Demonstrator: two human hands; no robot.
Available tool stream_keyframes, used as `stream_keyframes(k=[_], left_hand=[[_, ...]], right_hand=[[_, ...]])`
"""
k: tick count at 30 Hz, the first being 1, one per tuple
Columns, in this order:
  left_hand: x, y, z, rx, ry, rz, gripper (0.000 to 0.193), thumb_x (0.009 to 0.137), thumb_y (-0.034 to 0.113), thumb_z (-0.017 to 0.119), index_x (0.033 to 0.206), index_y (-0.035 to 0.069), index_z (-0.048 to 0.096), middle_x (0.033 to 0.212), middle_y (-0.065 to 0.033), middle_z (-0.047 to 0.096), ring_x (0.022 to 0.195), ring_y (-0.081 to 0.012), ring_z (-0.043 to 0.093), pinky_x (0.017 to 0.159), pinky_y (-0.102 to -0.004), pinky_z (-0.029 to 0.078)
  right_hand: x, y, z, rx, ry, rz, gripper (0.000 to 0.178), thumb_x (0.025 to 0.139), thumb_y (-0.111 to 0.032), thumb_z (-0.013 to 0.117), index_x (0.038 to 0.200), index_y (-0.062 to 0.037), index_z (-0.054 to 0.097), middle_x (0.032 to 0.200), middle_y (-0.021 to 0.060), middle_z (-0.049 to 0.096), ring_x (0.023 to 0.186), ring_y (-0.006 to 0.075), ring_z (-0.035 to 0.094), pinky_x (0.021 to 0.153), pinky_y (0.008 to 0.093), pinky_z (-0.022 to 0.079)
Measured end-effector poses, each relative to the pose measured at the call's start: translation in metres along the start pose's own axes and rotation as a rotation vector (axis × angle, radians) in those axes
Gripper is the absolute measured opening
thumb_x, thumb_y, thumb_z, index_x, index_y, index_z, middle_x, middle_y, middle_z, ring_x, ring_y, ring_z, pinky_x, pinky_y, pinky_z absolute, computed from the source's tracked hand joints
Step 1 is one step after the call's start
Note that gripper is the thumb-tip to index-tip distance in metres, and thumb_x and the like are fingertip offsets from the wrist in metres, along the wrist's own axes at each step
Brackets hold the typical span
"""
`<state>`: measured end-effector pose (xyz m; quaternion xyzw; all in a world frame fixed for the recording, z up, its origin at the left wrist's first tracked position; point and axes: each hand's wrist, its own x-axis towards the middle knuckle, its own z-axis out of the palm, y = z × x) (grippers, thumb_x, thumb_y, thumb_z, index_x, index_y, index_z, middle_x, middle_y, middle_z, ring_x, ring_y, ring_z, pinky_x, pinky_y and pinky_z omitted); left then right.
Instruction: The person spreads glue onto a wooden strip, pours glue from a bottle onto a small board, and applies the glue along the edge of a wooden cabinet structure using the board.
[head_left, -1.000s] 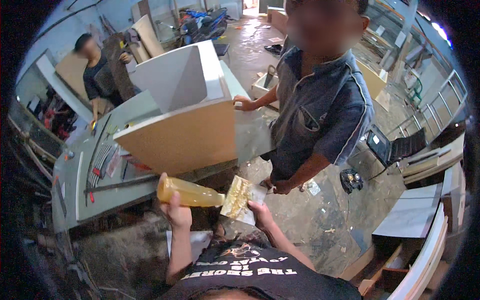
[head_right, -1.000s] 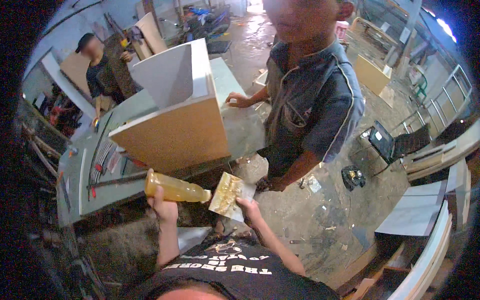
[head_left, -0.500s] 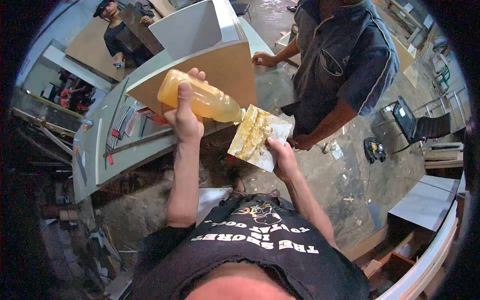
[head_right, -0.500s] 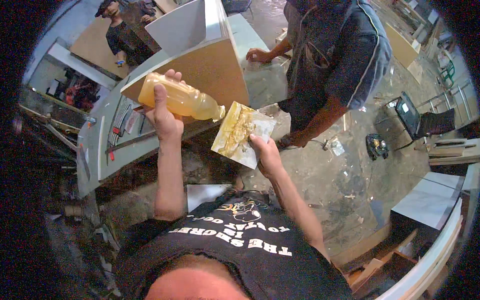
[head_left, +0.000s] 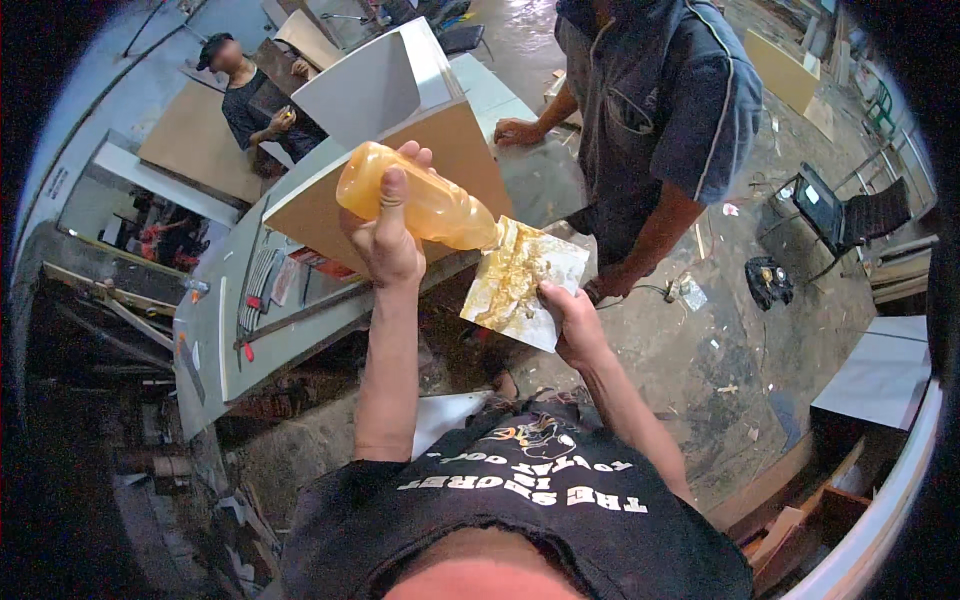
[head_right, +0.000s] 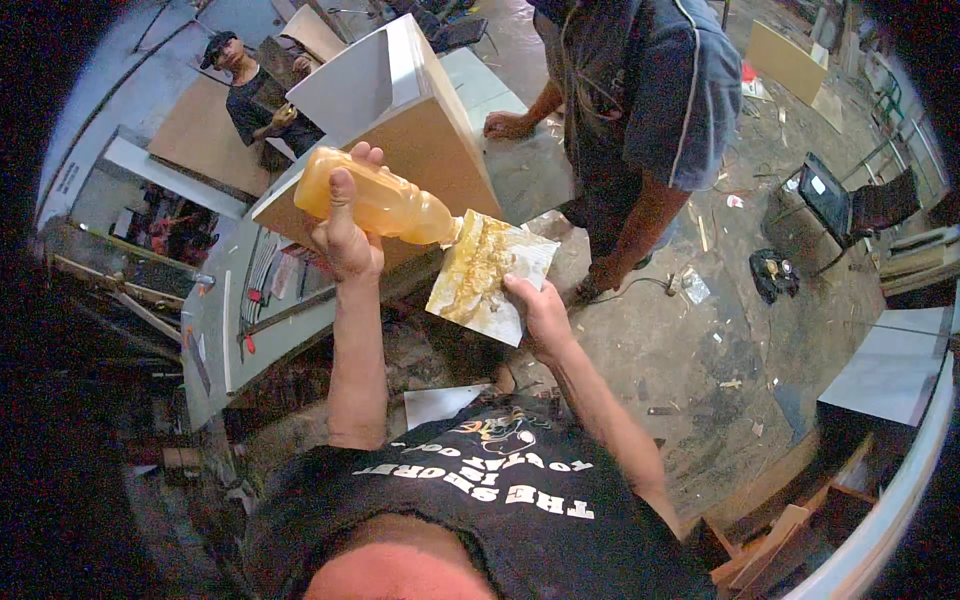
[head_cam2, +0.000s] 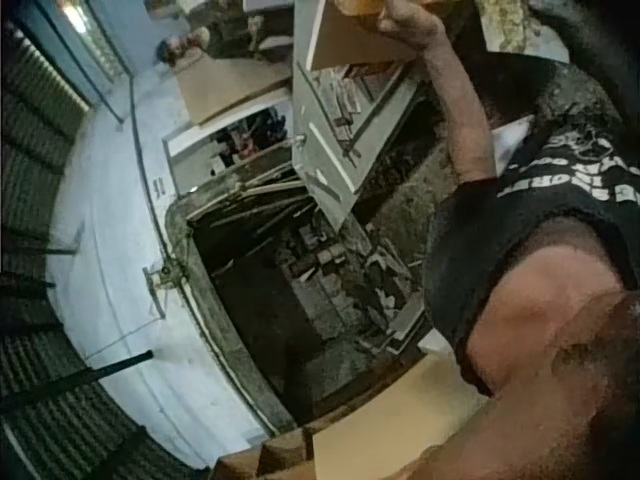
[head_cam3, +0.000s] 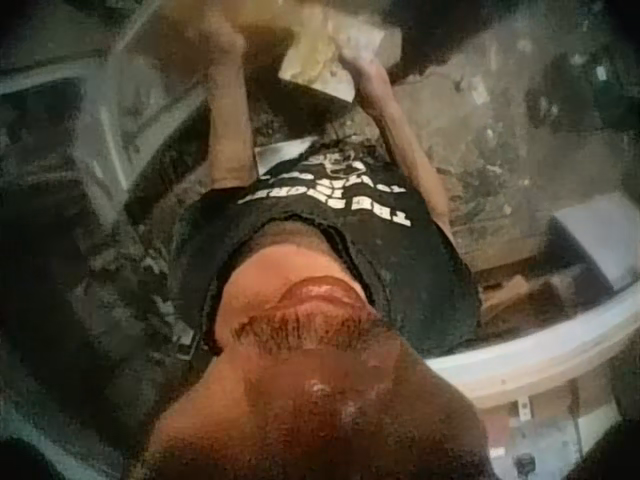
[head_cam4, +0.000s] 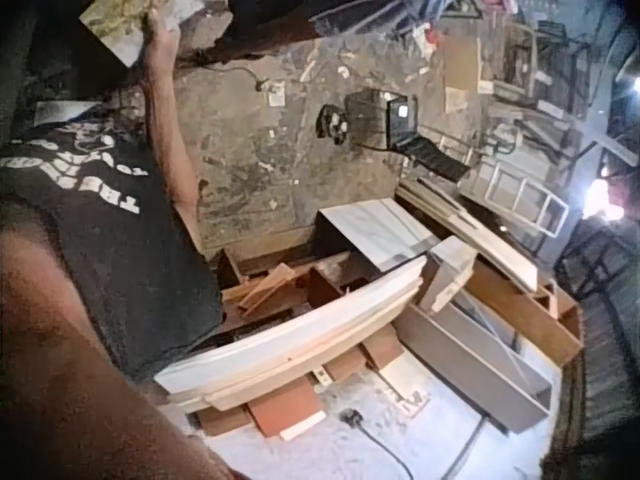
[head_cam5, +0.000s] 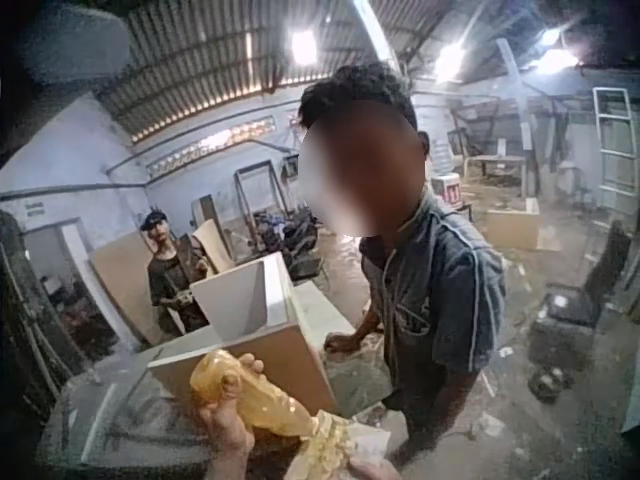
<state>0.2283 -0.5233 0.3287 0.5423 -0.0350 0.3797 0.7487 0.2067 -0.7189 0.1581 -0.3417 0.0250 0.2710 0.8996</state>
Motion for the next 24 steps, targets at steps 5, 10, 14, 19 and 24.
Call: stream_keyframes(k=[5, 10, 14, 19, 24], left_hand=[[0.007, 0.007, -0.002, -0.069, -0.109, 0.033, 0.042, 0.096, 0.011, 0.07, 0.133, 0.003, 0.052, 0.124, -0.0212, 0.067, 0.117, -0.0346, 0.066, 0.097, -0.0501, 0.057], [-0.001, 0.026, 0.01, -0.155, -0.204, -0.057, 0.046, 0.095, 0.006, 0.067, 0.136, 0.006, 0.048, 0.126, -0.0213, 0.065, 0.109, -0.0317, 0.068, 0.094, -0.0484, 0.057], [-0.009, 0.019, 0.015, -0.003, -0.225, 0.148, 0.047, 0.096, 0.008, 0.067, 0.137, 0.005, 0.046, 0.111, -0.0148, 0.067, 0.1, -0.0249, 0.067, 0.089, -0.0423, 0.058], [-0.013, 0.026, 0.023, -0.138, -0.14, 0.101, 0.049, 0.091, 0.007, 0.068, 0.135, 0.001, 0.05, 0.103, -0.0112, 0.063, 0.094, -0.0217, 0.065, 0.086, -0.0402, 0.058], [-0.01, 0.021, 0.021, -0.134, -0.083, 0.077, 0.048, 0.086, 0.008, 0.068, 0.131, -0.001, 0.052, 0.096, -0.0109, 0.064, 0.087, -0.0218, 0.066, 0.08, -0.0391, 0.059]], right_hand=[[-0.001, -0.002, 0.006, -0.019, 0.014, -0.007, 0.035, 0.096, -0.021, 0.066, 0.122, 0.0018, 0.063, 0.111, 0.0081, 0.071, 0.095, 0.0176, 0.069, 0.085, 0.0327, 0.056], [-0.015, -0.004, 0.001, -0.09, 0.012, -0.031, 0.037, 0.096, -0.02, 0.066, 0.125, 0.002, 0.062, 0.113, 0.0086, 0.07, 0.098, 0.0194, 0.069, 0.089, 0.0352, 0.055], [-0.023, -0.001, 0.011, -0.026, -0.005, -0.026, 0.043, 0.096, -0.021, 0.066, 0.131, 0.0023, 0.058, 0.12, 0.0087, 0.068, 0.105, 0.0201, 0.067, 0.093, 0.0356, 0.054], [-0.025, -0.001, 0.011, -0.061, -0.018, -0.007, 0.038, 0.096, -0.021, 0.065, 0.127, 0.0018, 0.06, 0.117, 0.0086, 0.069, 0.101, 0.0187, 0.068, 0.089, 0.0346, 0.055], [-0.024, -0.004, 0.021, -0.008, -0.021, -0.033, 0.038, 0.096, -0.019, 0.065, 0.127, 0.0021, 0.06, 0.115, 0.0092, 0.07, 0.1, 0.0187, 0.068, 0.088, 0.0344, 0.055]])
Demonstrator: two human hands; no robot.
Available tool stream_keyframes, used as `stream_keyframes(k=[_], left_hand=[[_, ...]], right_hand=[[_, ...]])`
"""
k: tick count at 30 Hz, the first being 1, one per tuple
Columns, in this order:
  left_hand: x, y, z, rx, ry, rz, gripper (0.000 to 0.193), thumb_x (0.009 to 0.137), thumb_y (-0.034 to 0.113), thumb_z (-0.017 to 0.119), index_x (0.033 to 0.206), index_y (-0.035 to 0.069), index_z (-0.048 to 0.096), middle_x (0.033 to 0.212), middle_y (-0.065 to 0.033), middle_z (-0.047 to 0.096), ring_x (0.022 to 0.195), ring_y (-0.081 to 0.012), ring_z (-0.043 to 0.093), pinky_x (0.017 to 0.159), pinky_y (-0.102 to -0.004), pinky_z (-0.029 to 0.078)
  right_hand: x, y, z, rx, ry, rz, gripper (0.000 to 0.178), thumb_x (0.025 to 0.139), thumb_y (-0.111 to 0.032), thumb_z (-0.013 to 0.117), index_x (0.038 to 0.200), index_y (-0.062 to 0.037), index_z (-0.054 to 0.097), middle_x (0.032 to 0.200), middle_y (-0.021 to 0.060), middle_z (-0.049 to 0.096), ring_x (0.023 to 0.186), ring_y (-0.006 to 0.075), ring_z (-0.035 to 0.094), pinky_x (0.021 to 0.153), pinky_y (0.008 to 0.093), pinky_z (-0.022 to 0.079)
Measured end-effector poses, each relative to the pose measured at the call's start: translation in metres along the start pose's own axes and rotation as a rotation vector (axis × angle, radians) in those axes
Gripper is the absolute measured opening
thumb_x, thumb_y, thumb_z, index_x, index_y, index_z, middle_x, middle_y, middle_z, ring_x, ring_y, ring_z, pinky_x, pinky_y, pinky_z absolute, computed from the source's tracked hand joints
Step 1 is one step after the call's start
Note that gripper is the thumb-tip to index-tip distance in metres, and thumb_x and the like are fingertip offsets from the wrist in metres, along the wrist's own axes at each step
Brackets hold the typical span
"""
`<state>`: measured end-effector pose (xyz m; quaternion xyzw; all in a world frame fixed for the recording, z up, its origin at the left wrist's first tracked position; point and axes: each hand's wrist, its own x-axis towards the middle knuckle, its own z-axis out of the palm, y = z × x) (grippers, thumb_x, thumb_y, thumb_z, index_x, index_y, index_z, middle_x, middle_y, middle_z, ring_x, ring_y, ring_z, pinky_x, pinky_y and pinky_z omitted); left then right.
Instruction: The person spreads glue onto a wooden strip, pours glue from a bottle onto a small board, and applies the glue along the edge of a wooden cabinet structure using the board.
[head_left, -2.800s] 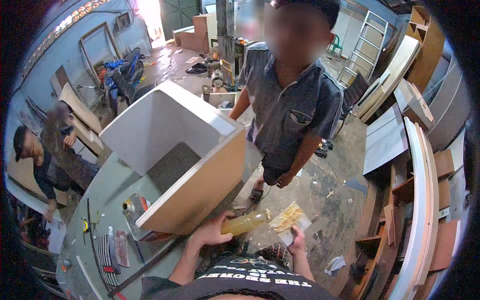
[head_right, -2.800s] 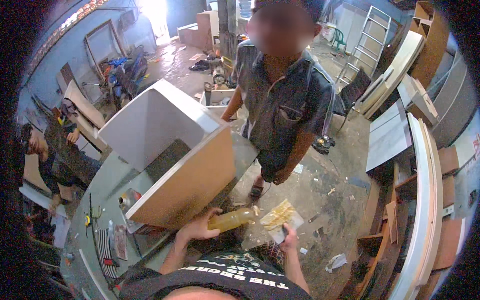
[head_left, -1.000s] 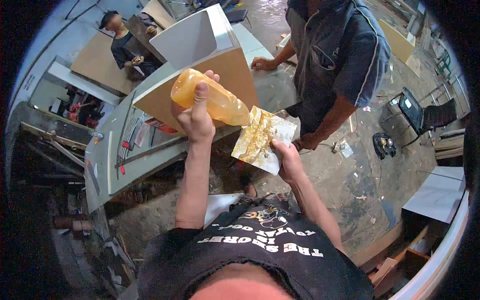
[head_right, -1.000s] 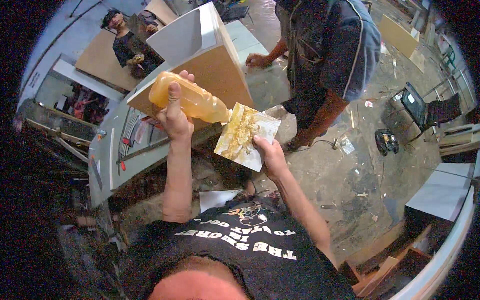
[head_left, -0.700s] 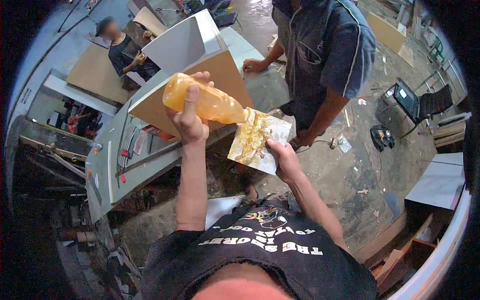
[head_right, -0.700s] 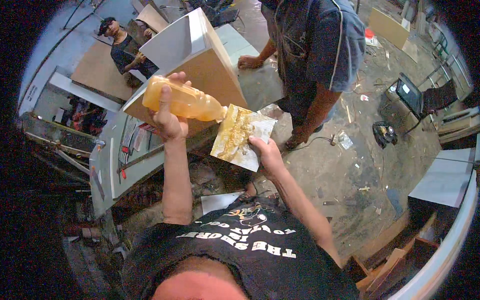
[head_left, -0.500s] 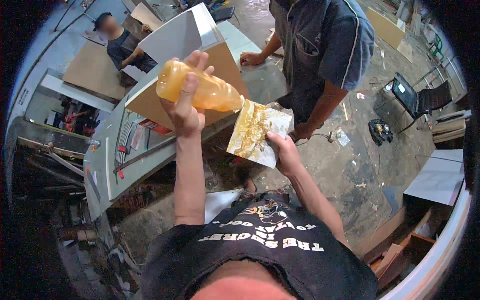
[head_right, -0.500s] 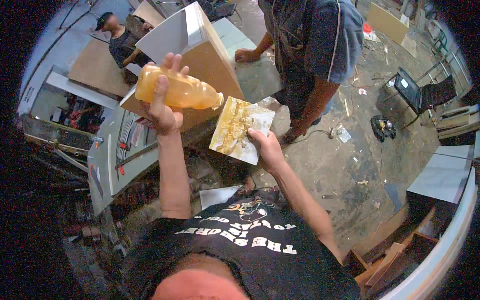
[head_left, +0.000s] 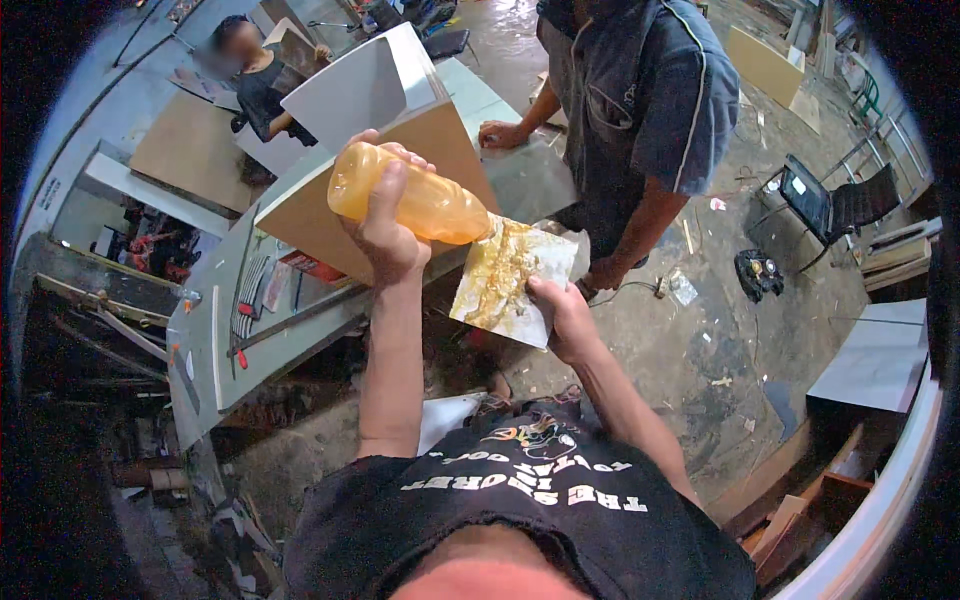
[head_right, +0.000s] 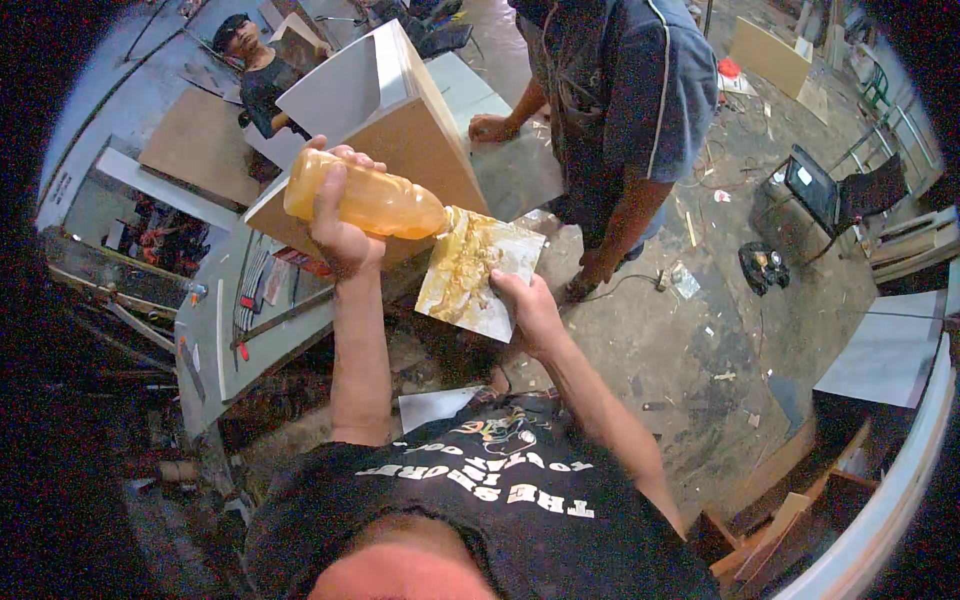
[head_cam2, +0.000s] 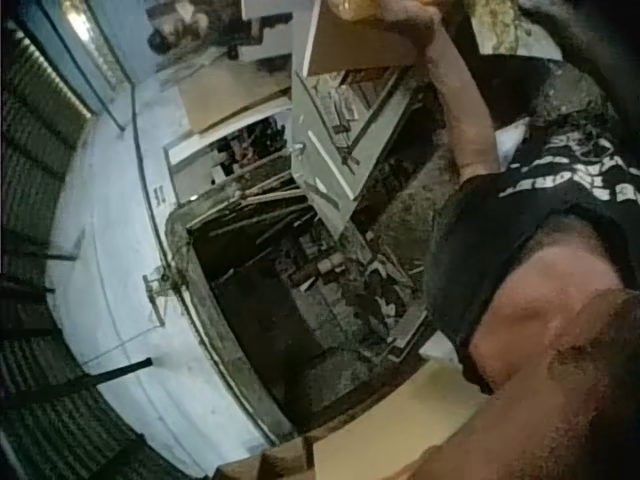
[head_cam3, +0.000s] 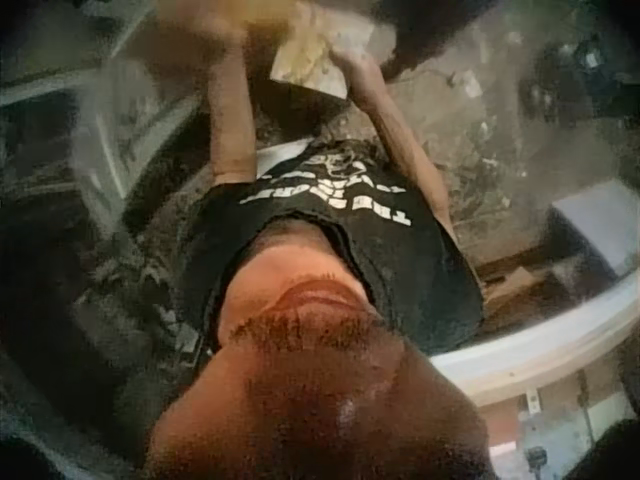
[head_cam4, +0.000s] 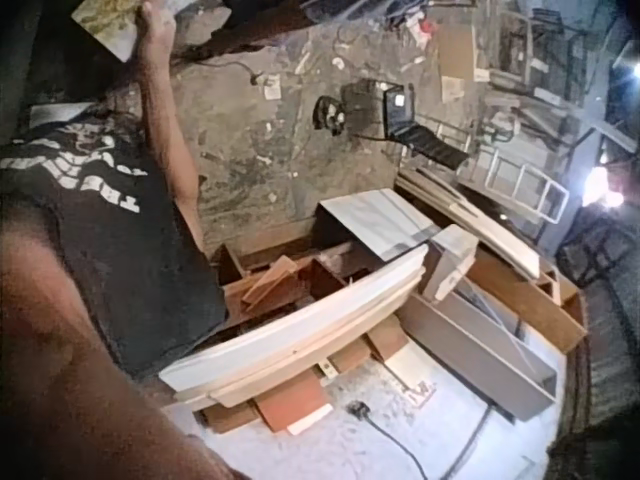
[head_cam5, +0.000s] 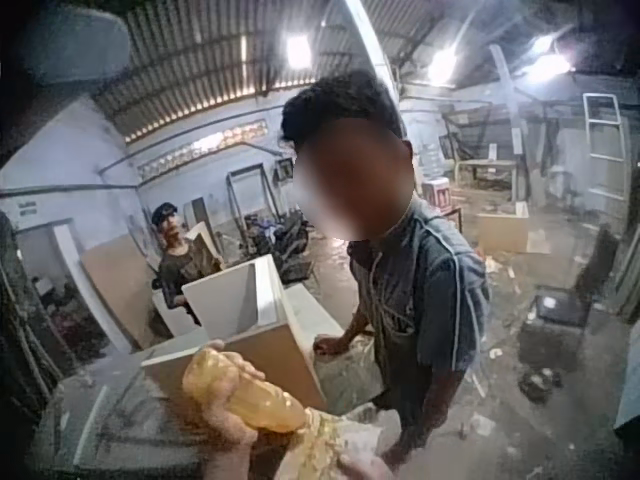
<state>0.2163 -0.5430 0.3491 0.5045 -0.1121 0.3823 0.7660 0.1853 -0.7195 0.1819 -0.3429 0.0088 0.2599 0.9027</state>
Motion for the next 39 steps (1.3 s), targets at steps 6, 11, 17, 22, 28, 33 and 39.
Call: stream_keyframes(k=[6, 11, 17, 22, 28, 33, 39], left_hand=[[-0.005, -0.002, -0.005, 0.186, 0.058, -0.022, 0.046, 0.085, 0.016, 0.067, 0.127, 0.001, 0.055, 0.087, -0.0103, 0.065, 0.076, -0.024, 0.067, 0.074, -0.0401, 0.058], [-0.001, -0.02, -0.017, 0.196, 0.067, -0.077, 0.047, 0.087, 0.023, 0.066, 0.129, 0.004, 0.056, 0.088, -0.0096, 0.065, 0.077, -0.0237, 0.066, 0.074, -0.0398, 0.057], [0.003, -0.017, -0.016, 0.227, 0.242, -0.022, 0.038, 0.076, 0.015, 0.073, 0.108, -0.003, 0.066, 0.103, -0.0113, 0.067, 0.086, -0.019, 0.065, 0.078, -0.033, 0.056], [0.009, -0.014, -0.024, 0.387, 0.196, 0.085, 0.039, 0.078, 0.023, 0.074, 0.108, -0.001, 0.067, 0.098, -0.0092, 0.066, 0.085, -0.0191, 0.065, 0.075, -0.0353, 0.056], [0.008, 0.001, -0.008, 0.29, 0.258, -0.071, 0.046, 0.084, 0.04, 0.071, 0.113, 0.005, 0.062, 0.085, -0.0085, 0.061, 0.072, -0.0211, 0.063, 0.067, -0.0366, 0.054], [0.014, -0.002, -0.015, 0.389, 0.295, 0.024, 0.052, 0.085, 0.045, 0.069, 0.115, 0.004, 0.059, 0.078, -0.0066, 0.058, 0.066, -0.0182, 0.058, 0.06, -0.0335, 0.05], [0.019, -0.012, -0.025, 0.395, 0.264, 0.064, 0.055, 0.083, 0.049, 0.072, 0.111, 0.004, 0.059, 0.077, -0.0052, 0.057, 0.064, -0.0159, 0.057, 0.058, -0.0309, 0.048]], right_hand=[[0.002, 0.001, -0.009, -0.048, -0.01, 0.008, 0.036, 0.096, -0.02, 0.065, 0.124, 0.0028, 0.061, 0.114, 0.0094, 0.07, 0.098, 0.0189, 0.069, 0.089, 0.0342, 0.055], [0.002, 0.0, -0.01, -0.097, -0.025, 0.0, 0.035, 0.097, -0.02, 0.064, 0.122, 0.0035, 0.064, 0.112, 0.0091, 0.071, 0.097, 0.018, 0.068, 0.089, 0.0334, 0.054], [0.0, -0.004, -0.005, -0.089, -0.038, 0.02, 0.035, 0.097, -0.02, 0.063, 0.122, 0.0045, 0.063, 0.113, 0.0094, 0.071, 0.098, 0.0182, 0.068, 0.089, 0.0338, 0.054], [0.0, -0.003, -0.004, -0.054, -0.063, -0.007, 0.035, 0.097, -0.019, 0.062, 0.123, 0.0043, 0.063, 0.112, 0.009, 0.07, 0.097, 0.0176, 0.068, 0.088, 0.0336, 0.054], [-0.002, -0.006, -0.004, -0.084, -0.08, -0.018, 0.033, 0.098, -0.019, 0.062, 0.123, 0.0028, 0.064, 0.112, 0.0077, 0.071, 0.098, 0.0162, 0.067, 0.089, 0.0326, 0.053], [-0.001, -0.004, -0.004, -0.091, -0.085, -0.025, 0.033, 0.097, -0.019, 0.064, 0.123, 0.0022, 0.065, 0.111, 0.007, 0.071, 0.098, 0.0148, 0.066, 0.089, 0.0316, 0.052], [0.0, -0.003, -0.007, -0.125, -0.054, -0.035, 0.034, 0.096, -0.02, 0.066, 0.122, 0.0023, 0.065, 0.111, 0.007, 0.071, 0.097, 0.0145, 0.066, 0.089, 0.0314, 0.052]])
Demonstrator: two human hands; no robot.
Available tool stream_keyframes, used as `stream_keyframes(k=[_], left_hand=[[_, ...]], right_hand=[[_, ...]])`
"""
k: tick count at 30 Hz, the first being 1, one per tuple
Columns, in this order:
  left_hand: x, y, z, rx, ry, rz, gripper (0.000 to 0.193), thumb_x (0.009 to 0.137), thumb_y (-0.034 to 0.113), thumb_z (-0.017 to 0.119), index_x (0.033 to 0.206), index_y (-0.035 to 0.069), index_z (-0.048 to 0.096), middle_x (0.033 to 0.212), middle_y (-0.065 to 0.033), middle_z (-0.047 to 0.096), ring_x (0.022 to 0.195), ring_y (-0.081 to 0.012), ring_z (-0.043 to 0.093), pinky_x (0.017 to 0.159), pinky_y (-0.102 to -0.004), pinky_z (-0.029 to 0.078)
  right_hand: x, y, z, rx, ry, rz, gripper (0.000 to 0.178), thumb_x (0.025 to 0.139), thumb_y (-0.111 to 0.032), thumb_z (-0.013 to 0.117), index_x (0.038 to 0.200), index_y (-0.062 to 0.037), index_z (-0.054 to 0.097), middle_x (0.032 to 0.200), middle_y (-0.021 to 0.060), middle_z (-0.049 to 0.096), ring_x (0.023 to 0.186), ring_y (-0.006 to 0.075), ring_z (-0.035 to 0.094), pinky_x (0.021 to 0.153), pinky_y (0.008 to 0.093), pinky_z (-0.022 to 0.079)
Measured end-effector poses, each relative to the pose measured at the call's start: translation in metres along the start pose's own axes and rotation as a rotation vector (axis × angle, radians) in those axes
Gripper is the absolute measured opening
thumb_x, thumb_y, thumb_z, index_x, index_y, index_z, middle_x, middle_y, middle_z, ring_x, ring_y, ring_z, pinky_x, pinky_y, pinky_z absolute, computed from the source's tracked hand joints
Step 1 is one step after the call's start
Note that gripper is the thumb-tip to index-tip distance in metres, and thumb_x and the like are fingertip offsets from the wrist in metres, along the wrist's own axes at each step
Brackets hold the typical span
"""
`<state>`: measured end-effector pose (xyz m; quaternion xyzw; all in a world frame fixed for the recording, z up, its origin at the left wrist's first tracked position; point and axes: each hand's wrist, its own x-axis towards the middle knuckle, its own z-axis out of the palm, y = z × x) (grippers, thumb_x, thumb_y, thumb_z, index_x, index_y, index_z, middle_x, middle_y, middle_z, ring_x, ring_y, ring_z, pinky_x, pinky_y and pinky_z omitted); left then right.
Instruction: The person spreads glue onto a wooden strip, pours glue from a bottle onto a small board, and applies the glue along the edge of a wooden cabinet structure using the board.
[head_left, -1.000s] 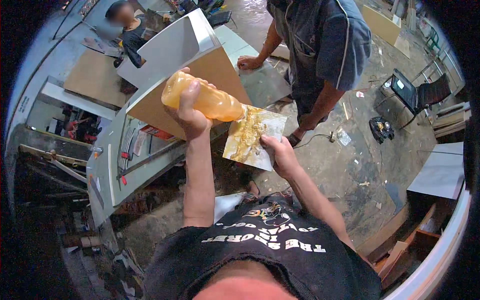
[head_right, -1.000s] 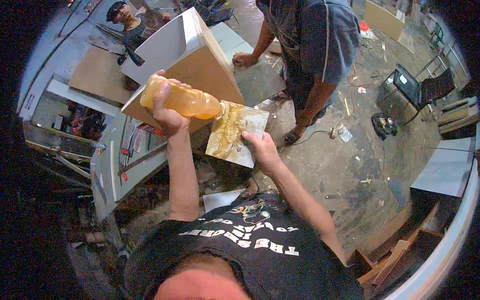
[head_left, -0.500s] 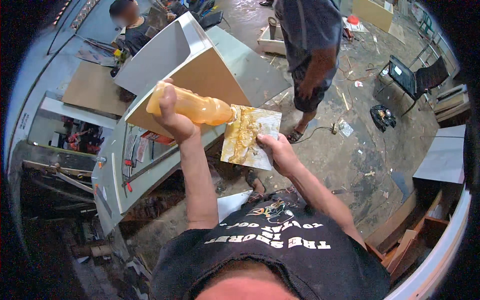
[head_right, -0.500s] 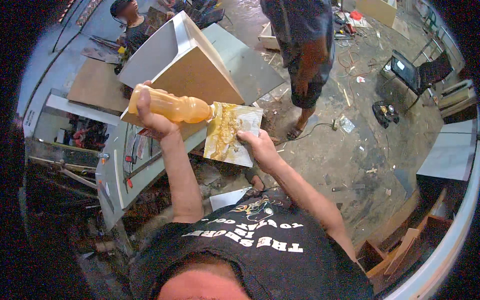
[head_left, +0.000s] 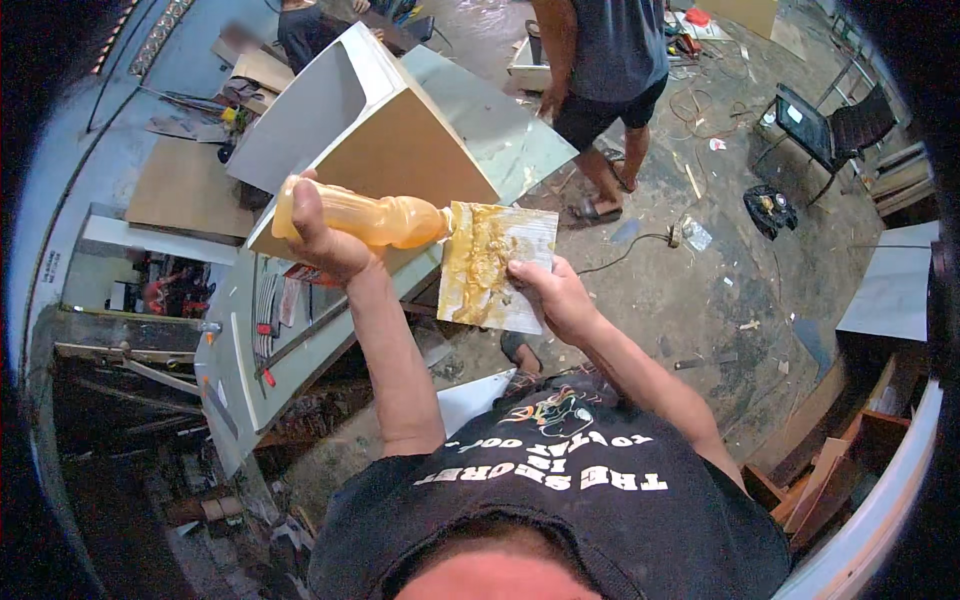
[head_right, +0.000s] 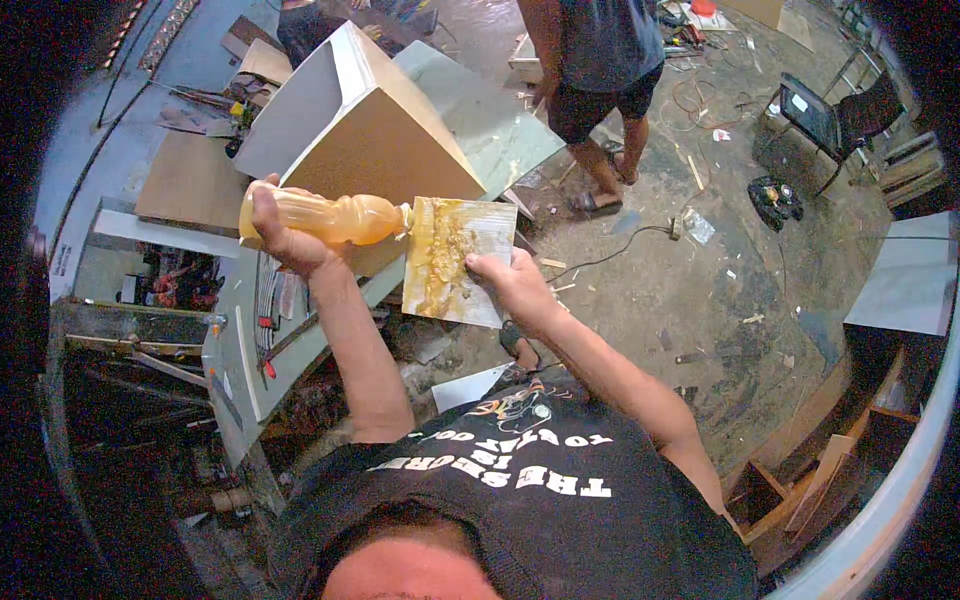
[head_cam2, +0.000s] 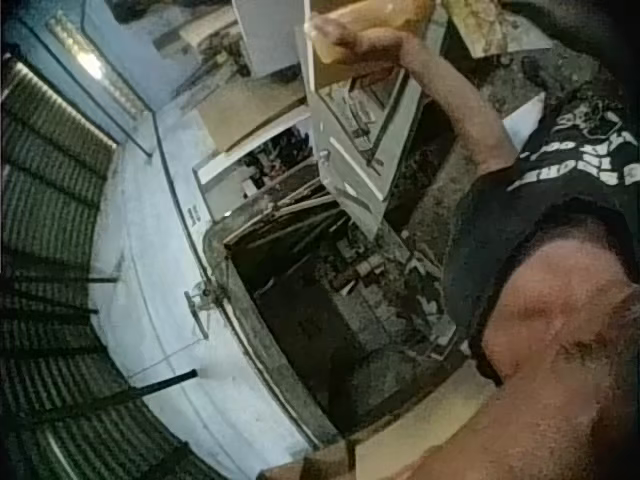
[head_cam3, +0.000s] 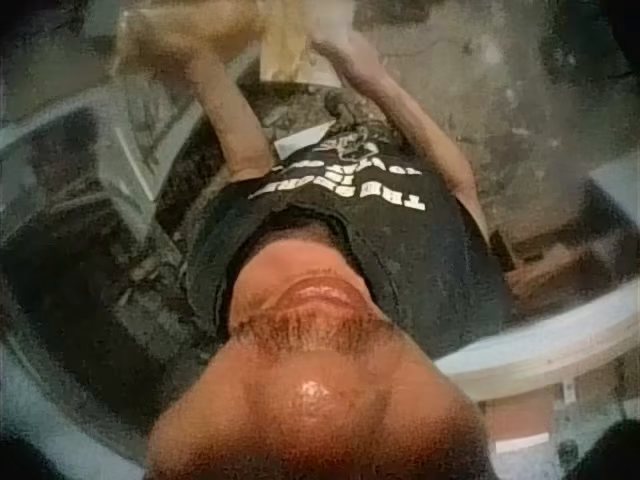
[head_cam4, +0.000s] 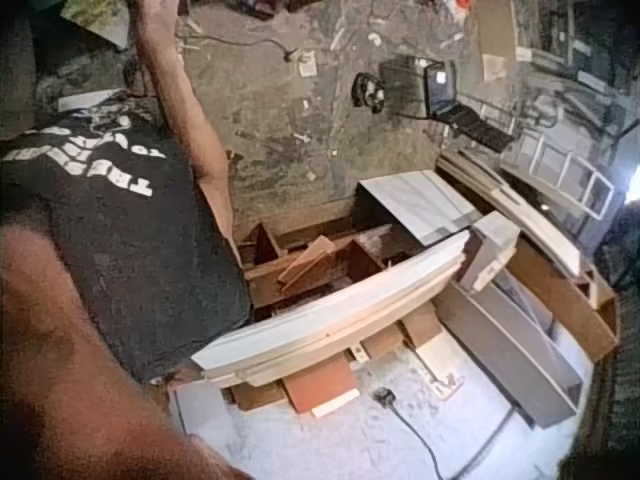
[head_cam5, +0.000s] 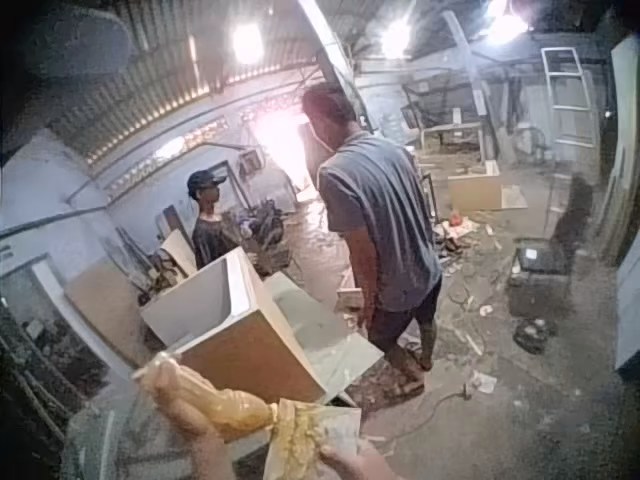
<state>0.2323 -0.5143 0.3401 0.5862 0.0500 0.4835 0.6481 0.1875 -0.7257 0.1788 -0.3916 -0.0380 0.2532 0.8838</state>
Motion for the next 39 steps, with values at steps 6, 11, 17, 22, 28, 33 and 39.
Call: stream_keyframes(k=[6, 11, 17, 22, 28, 33, 39], left_hand=[[-0.012, 0.008, 0.001, -0.021, -0.021, -0.022, 0.049, 0.086, 0.048, 0.071, 0.107, 0.006, 0.059, 0.073, -0.0005, 0.053, 0.061, -0.0118, 0.053, 0.054, -0.0282, 0.045], [-0.018, 0.012, -0.003, -0.075, -0.062, -0.089, 0.047, 0.087, 0.047, 0.07, 0.107, 0.006, 0.058, 0.072, 0.0017, 0.052, 0.06, -0.0091, 0.051, 0.053, -0.0259, 0.043], [-0.012, 0.013, -0.011, -0.111, -0.107, -0.082, 0.045, 0.09, 0.046, 0.067, 0.108, 0.005, 0.058, 0.07, 0.0022, 0.052, 0.059, -0.0083, 0.051, 0.052, -0.025, 0.043], [-0.009, 0.009, -0.016, -0.103, -0.141, -0.065, 0.043, 0.09, 0.044, 0.067, 0.108, 0.005, 0.058, 0.07, 0.0023, 0.053, 0.059, -0.0083, 0.052, 0.052, -0.0247, 0.044], [-0.004, 0.006, 0.012, -0.067, -0.055, -0.076, 0.046, 0.085, 0.045, 0.071, 0.107, 0.006, 0.059, 0.073, 0.0009, 0.052, 0.059, -0.01, 0.051, 0.053, -0.0265, 0.043], [0.015, -0.012, 0.008, -0.004, 0.048, -0.046, 0.049, 0.084, 0.047, 0.07, 0.106, 0.004, 0.062, 0.089, -0.0047, 0.055, 0.081, -0.0187, 0.057, 0.068, -0.034, 0.047], [0.016, -0.02, -0.005, -0.148, 0.273, -0.172, 0.05, 0.083, 0.049, 0.068, 0.112, 0.01, 0.055, 0.11, -0.0086, 0.054, 0.101, -0.0251, 0.056, 0.07, -0.0458, 0.052]], right_hand=[[-0.005, -0.004, 0.006, 0.038, -0.006, -0.012, 0.034, 0.097, -0.018, 0.064, 0.123, 0.003, 0.064, 0.111, 0.0077, 0.071, 0.096, 0.0157, 0.067, 0.088, 0.0327, 0.053], [-0.004, -0.002, 0.006, 0.028, -0.002, -0.046, 0.033, 0.097, -0.018, 0.064, 0.123, 0.0039, 0.064, 0.113, 0.0088, 0.071, 0.098, 0.0165, 0.068, 0.089, 0.0334, 0.054], [-0.006, 0.0, 0.008, 0.03, 0.049, -0.046, 0.036, 0.097, -0.02, 0.066, 0.124, 0.0033, 0.063, 0.113, 0.0091, 0.071, 0.099, 0.0161, 0.067, 0.09, 0.033, 0.053], [-0.006, -0.007, 0.01, -0.044, 0.041, -0.044, 0.033, 0.097, -0.02, 0.066, 0.121, 0.0027, 0.065, 0.11, 0.0074, 0.071, 0.097, 0.0149, 0.066, 0.088, 0.0319, 0.052], [-0.007, -0.016, 0.006, -0.173, 0.007, 0.014, 0.034, 0.096, -0.021, 0.067, 0.122, 0.0016, 0.065, 0.111, 0.0069, 0.072, 0.097, 0.0139, 0.066, 0.088, 0.0317, 0.052], [-0.004, -0.009, -0.001, -0.168, -0.036, 0.027, 0.035, 0.096, -0.02, 0.067, 0.123, 0.0019, 0.064, 0.112, 0.0077, 0.071, 0.098, 0.0142, 0.066, 0.089, 0.0322, 0.053], [-0.006, -0.012, 0.003, -0.057, -0.019, 0.013, 0.036, 0.096, -0.02, 0.069, 0.123, 0.0029, 0.064, 0.113, 0.0082, 0.071, 0.098, 0.0151, 0.067, 0.089, 0.033, 0.053]])
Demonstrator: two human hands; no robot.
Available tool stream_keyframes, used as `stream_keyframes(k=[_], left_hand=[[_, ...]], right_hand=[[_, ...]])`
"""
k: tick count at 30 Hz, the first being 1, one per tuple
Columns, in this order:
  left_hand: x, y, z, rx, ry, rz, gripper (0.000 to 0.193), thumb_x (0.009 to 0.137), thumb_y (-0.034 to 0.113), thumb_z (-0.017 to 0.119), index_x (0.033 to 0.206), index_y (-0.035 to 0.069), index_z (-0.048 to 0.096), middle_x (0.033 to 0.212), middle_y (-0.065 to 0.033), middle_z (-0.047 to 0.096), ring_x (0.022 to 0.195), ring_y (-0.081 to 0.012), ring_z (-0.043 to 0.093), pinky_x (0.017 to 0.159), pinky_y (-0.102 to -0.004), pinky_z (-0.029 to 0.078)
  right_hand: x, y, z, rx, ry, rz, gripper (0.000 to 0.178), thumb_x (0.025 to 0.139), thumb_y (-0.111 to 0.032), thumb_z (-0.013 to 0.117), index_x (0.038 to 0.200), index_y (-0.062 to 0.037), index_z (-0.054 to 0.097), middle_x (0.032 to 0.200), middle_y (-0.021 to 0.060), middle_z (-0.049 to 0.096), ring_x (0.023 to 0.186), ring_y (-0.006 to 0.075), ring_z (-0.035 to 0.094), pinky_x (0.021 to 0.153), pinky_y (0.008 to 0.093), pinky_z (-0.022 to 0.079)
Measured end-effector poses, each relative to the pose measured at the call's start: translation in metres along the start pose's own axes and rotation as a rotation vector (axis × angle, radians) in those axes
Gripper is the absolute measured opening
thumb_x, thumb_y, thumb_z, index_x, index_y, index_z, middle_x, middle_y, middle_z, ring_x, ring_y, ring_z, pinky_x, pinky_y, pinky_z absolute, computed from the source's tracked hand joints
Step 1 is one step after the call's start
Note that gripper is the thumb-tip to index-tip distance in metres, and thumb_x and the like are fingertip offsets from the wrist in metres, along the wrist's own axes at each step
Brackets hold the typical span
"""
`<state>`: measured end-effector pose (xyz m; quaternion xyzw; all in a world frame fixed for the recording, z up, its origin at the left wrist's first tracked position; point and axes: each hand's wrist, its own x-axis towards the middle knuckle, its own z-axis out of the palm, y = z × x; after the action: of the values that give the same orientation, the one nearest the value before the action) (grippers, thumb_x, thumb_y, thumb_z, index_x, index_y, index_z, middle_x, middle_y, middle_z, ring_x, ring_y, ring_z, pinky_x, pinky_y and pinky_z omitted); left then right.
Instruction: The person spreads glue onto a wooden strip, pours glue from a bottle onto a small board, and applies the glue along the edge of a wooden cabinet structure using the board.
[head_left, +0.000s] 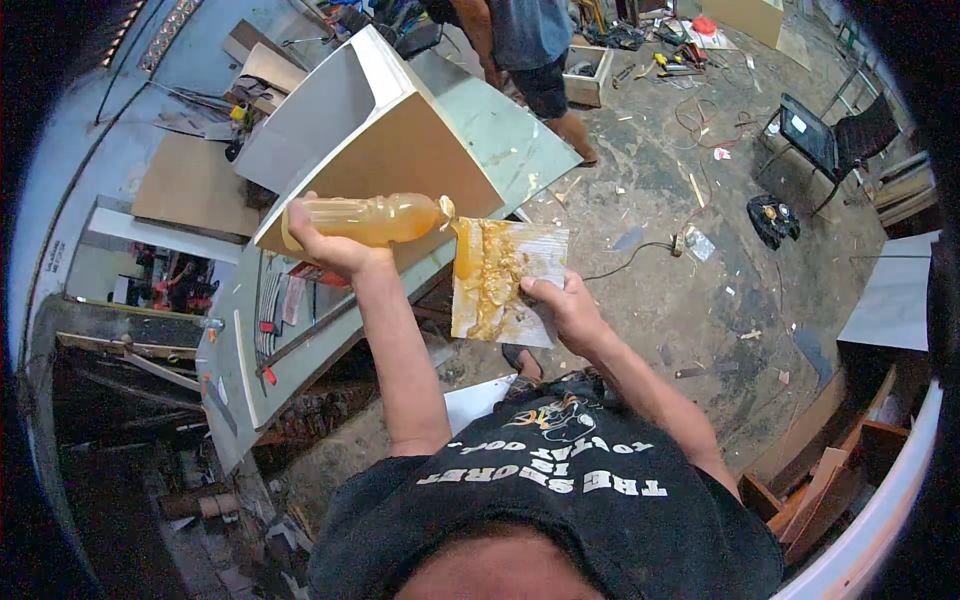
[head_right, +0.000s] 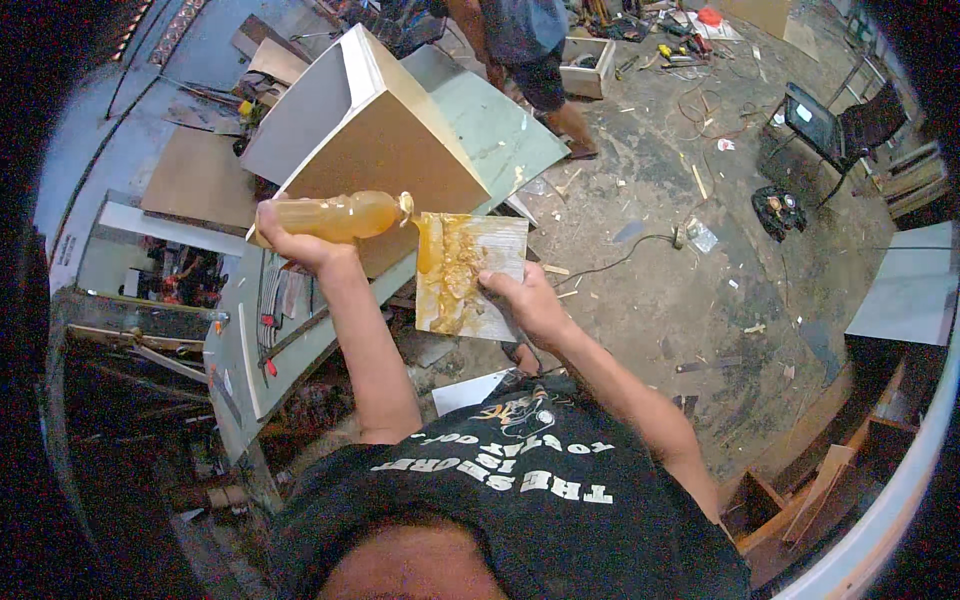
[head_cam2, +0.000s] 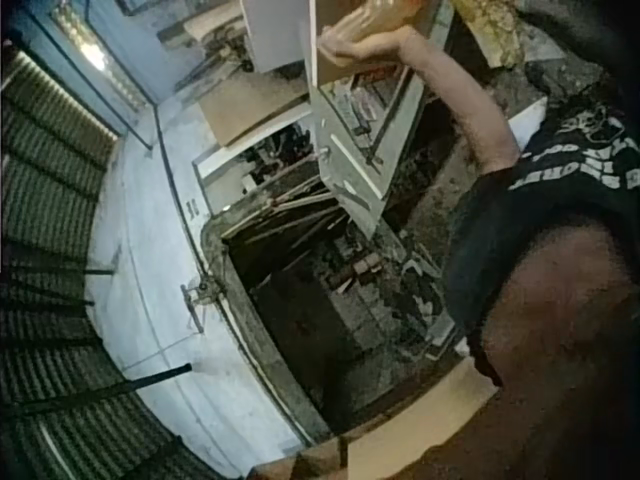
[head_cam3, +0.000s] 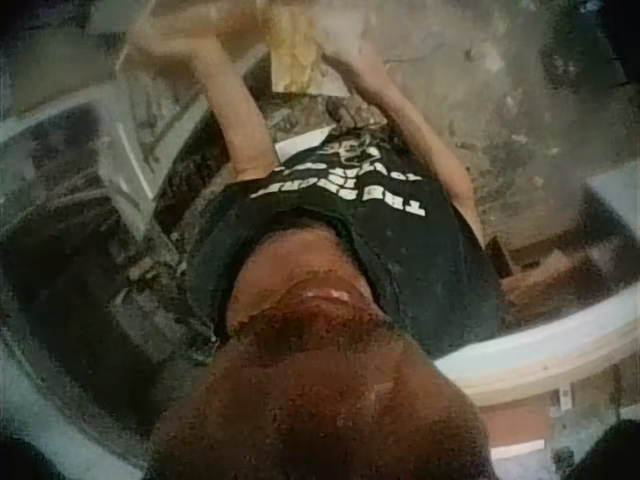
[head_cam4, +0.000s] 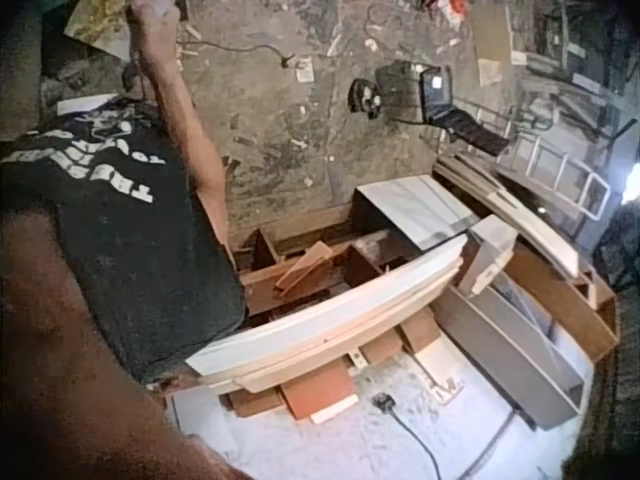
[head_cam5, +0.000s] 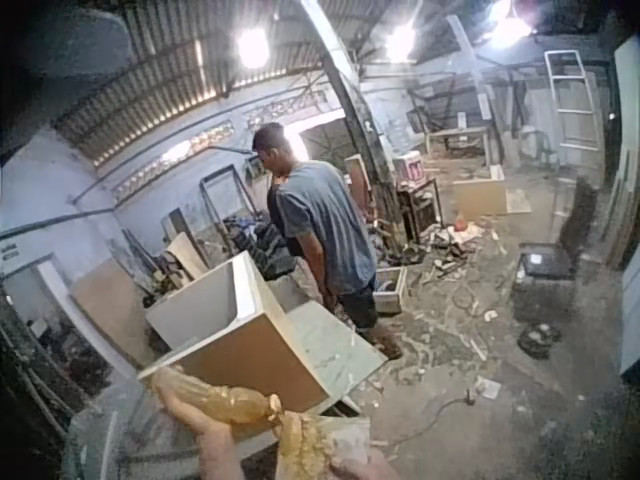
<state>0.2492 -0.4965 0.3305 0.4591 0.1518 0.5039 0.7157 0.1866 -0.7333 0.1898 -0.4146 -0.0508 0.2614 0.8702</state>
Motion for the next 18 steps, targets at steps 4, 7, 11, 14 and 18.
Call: stream_keyframes(k=[4, 7, 11, 14, 18], left_hand=[[-0.006, -0.008, -0.007, -0.015, 0.085, -0.059, 0.051, 0.083, 0.05, 0.068, 0.116, 0.015, 0.051, 0.11, -0.0064, 0.052, 0.098, -0.0261, 0.057, 0.073, -0.0508, 0.054], [-0.012, -0.012, -0.012, -0.034, 0.087, -0.089, 0.06, 0.083, 0.056, 0.071, 0.118, 0.012, 0.05, 0.109, -0.0046, 0.049, 0.105, -0.0242, 0.054, 0.082, -0.0486, 0.052], [-0.017, -0.011, -0.018, -0.055, 0.057, -0.159, 0.054, 0.085, 0.055, 0.07, 0.115, 0.015, 0.049, 0.11, -0.0048, 0.05, 0.102, -0.026, 0.056, 0.079, -0.0513, 0.054], [-0.019, -0.017, -0.029, -0.081, 0.046, -0.164, 0.055, 0.087, 0.055, 0.069, 0.118, 0.015, 0.048, 0.113, -0.0064, 0.05, 0.102, -0.0268, 0.056, 0.082, -0.0522, 0.054], [-0.026, -0.034, -0.038, -0.06, 0.1, -0.154, 0.067, 0.09, 0.06, 0.067, 0.131, 0.012, 0.044, 0.121, -0.0101, 0.05, 0.114, -0.0286, 0.055, 0.093, -0.0518, 0.052]], right_hand=[[0.002, 0.006, -0.005, -0.001, 0.017, 0.024, 0.035, 0.095, -0.019, 0.069, 0.122, 0.0025, 0.064, 0.114, 0.0087, 0.071, 0.098, 0.0157, 0.067, 0.089, 0.0335, 0.054], [0.001, 0.005, -0.003, -0.004, 0.014, 0.018, 0.034, 0.096, -0.02, 0.068, 0.122, 0.0024, 0.065, 0.112, 0.0087, 0.072, 0.097, 0.0158, 0.068, 0.089, 0.0333, 0.054], [0.002, 0.008, 0.0, 0.041, 0.028, 0.004, 0.032, 0.097, -0.02, 0.066, 0.12, 0.0016, 0.066, 0.108, 0.0069, 0.072, 0.094, 0.0145, 0.067, 0.087, 0.0322, 0.053], [-0.001, 0.004, 0.001, -0.061, 0.011, 0.004, 0.03, 0.097, -0.021, 0.065, 0.118, 0.001, 0.066, 0.105, 0.0051, 0.071, 0.092, 0.0128, 0.065, 0.083, 0.0304, 0.052], [-0.002, 0.009, -0.001, -0.211, 0.024, -0.02, 0.028, 0.098, -0.02, 0.065, 0.116, 0.0011, 0.066, 0.104, 0.0041, 0.071, 0.09, 0.0114, 0.064, 0.081, 0.0289, 0.051]])
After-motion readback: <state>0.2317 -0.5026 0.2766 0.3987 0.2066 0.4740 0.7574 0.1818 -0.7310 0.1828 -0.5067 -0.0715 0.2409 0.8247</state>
